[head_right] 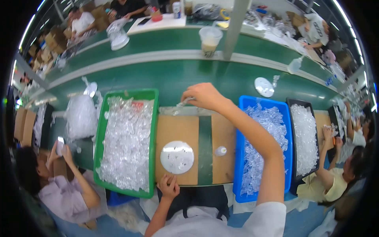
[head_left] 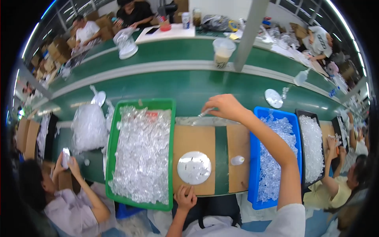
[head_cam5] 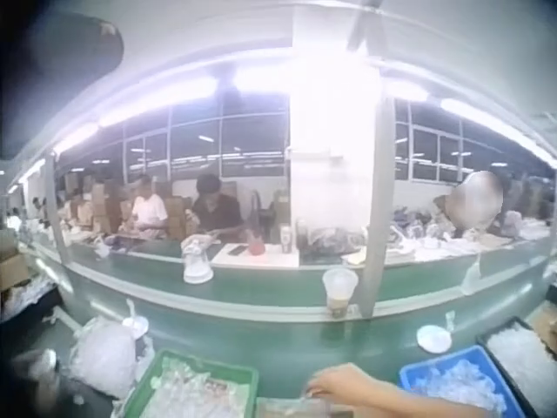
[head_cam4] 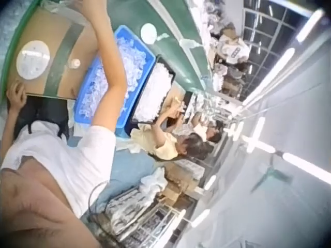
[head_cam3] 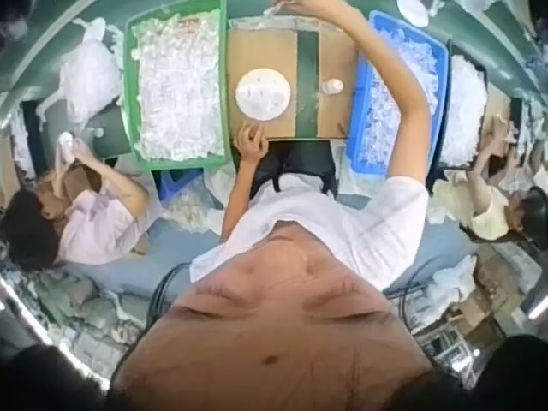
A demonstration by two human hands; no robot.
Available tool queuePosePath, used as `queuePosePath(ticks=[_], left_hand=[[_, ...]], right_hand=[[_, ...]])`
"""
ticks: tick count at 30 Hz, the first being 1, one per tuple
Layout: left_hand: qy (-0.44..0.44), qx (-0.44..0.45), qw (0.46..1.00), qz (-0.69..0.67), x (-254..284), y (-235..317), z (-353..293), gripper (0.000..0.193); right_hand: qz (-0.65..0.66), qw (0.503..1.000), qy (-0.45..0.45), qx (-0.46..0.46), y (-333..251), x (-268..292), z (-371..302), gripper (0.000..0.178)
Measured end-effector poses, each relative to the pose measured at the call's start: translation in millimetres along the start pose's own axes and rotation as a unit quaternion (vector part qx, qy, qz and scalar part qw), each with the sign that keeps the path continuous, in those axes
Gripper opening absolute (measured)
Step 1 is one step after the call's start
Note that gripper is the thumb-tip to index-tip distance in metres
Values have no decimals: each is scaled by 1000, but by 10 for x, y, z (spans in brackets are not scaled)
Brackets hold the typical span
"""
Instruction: Assembling decorative light components by gluing clear plastic crystals onto a circular base plate.
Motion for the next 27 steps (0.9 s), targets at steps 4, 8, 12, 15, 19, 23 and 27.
queuePosePath(ticks=[4, 8, 12, 15, 19, 23, 27], left_hand=[[-8, 11, 1000, 14, 20, -35, 63, 35], [-8, 8, 1000, -9, 52, 2, 85, 36], [-12, 11, 999, -30, 91, 24, 122, 38], [-9, 8, 999, -45, 93, 28, 128, 39], [0, -1, 997, -73, 100, 48, 147, 41], [9, 3, 998, -67, 96, 12, 129, 37], [11, 8, 997, -79, 109, 15, 156, 37]], right_hand=[[80, 995, -54, -21, -341, -130, -345, 15], [95, 992, -79, -8, -551, -354, -552, 15], [64, 993, -101, 12, -770, -471, -502, 14], [38, 995, -80, 41, -927, -511, -397, 17], [-14, 990, -115, 85, -1105, -624, -302, 16], [-45, 987, -131, 84, -1217, -612, -248, 13], [-38, 984, -130, 117, -1211, -635, -286, 13]])
Point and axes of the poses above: each hand's wrist, its own z-axis towards the middle knuckle, its own x-axis out of the back of the hand, y = z × x, the point moved 3 cm from there along z, towards the middle knuckle, and after that the axes turned 5 degrees about -x, right-handed, at the moved point
